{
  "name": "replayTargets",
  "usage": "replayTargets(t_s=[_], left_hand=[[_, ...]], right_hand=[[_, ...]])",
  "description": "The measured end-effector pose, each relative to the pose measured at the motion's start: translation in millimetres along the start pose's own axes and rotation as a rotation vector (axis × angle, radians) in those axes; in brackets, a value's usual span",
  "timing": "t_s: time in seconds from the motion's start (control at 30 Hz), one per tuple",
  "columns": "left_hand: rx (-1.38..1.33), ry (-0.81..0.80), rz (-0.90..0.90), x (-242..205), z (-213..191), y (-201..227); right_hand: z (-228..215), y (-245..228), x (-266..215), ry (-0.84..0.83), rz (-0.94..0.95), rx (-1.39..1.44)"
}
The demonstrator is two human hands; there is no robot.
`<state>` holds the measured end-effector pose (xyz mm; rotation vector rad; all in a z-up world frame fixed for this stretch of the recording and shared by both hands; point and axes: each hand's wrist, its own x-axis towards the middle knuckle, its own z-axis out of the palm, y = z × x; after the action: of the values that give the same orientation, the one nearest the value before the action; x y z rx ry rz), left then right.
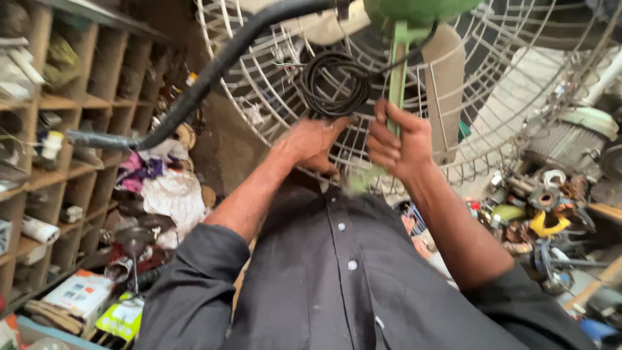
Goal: The person uses a screwdriver to tighten screws on the motor housing of a green pedestal fan. They then reattach the fan's metal cage and secure the green plastic support arms to the motor housing.
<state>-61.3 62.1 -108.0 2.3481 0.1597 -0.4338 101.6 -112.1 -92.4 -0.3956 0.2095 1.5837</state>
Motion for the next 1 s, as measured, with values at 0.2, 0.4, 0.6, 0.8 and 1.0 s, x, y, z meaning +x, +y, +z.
replayTargets(t_s=[0.2, 0.4, 0.6, 0.8, 1.0], left_hand=[[-0.230, -0.071, -0.092, 8.5, -7.9, -15.1], [-0.208, 0.270, -0.288, 11.8, -6.1, -13.1], [0.379, 0.552, -0.365, 33.8, -29.0, 0.5], [0.176, 0.236, 0.050, 31.1, -31.0, 96.8], [-0.504, 0.621, 0.329, 201.4, -14.2, 183.6]], right_hand=[[43.0, 29.5, -34.5, 0.281, -0.112, 0.094], [55.1, 11.7, -56.9, 0.460, -0.470, -0.072], [50.2, -25.5, -81.9, 0.426, -0.659, -0.138], [35.2, -41.3, -132.4, 0.575, -0.896, -0.280], [33.9, -38.2, -178.8, 0.507, -1.046, -0.243]])
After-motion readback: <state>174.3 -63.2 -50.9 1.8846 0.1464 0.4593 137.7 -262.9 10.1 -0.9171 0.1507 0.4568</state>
